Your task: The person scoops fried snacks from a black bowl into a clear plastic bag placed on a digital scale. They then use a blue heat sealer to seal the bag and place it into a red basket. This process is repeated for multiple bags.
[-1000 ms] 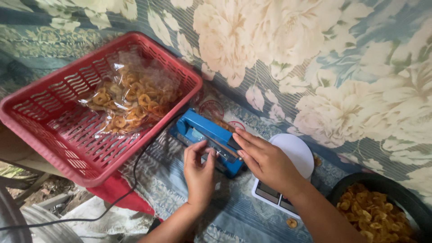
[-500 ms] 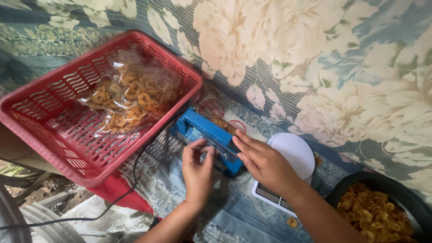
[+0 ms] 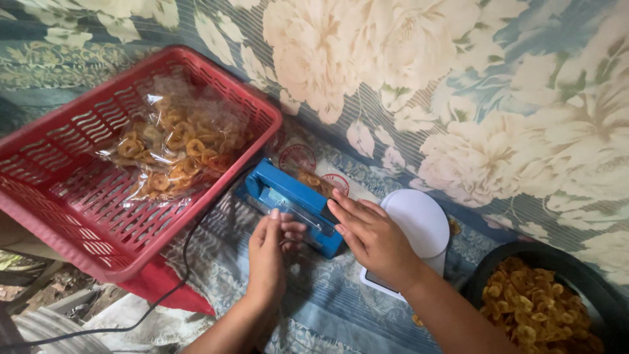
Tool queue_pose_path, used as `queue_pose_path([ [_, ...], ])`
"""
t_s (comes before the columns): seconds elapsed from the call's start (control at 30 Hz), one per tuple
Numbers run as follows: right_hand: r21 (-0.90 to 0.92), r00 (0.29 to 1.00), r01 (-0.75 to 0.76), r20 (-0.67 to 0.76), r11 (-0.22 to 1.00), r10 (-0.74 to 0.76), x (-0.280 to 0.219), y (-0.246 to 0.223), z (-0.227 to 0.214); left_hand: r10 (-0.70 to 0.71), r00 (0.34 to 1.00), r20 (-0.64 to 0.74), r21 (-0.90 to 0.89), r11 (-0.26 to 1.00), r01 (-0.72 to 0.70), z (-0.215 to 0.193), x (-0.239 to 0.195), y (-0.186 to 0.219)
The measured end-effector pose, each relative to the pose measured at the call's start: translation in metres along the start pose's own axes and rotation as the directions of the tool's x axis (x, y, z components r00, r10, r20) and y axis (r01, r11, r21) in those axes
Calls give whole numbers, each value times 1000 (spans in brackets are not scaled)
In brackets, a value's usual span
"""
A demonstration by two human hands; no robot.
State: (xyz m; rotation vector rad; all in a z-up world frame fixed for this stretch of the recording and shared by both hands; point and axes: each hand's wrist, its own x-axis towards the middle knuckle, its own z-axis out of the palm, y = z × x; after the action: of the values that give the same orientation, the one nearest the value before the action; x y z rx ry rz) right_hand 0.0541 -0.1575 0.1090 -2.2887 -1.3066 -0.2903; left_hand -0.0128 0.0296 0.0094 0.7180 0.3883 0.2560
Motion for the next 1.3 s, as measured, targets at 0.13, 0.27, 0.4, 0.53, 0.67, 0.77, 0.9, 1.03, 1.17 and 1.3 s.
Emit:
queue_pose_path([
  [0.13,2,1000,-10,-3,1000,10,-3,-3,2,4,999,-50,197,980,6,-6,7,-5],
  [0.27,-12,1000,-2,-10,1000,2,-1,-3,1,81,997,-14,277,958,-74,-17,16,-19],
  [0.4,-32,1000,14,3,999,-14,1,1,0,120,992,33,254,959,-124,-23,23,-30],
  [0.53,-25,1000,12,12,1000,-12,1,-2,-2,124,992,38,286,950,-129,-25,24,-31],
  [0.67,-29,1000,0,31,1000,1,0,0,-1,101,995,17,335,937,-101,-25,27,-28],
  [0.77,-23,1000,-13,24,1000,14,1,1,1,101,995,24,345,933,-103,-26,26,-24],
  [0.9,-8,998,-65,25,998,65,-1,-1,1,88,994,64,347,932,-105,-24,22,-20],
  [1.03,-68,999,-41,20,997,43,0,-3,0,68,992,107,419,901,-107,-21,20,-12],
  [1.17,-34,997,-52,63,998,54,6,-4,-11,53,986,161,433,893,-119,-16,23,-1],
  [1.3,-18,999,-41,26,999,41,18,-11,-27,29,979,201,440,890,-117,-5,27,8],
])
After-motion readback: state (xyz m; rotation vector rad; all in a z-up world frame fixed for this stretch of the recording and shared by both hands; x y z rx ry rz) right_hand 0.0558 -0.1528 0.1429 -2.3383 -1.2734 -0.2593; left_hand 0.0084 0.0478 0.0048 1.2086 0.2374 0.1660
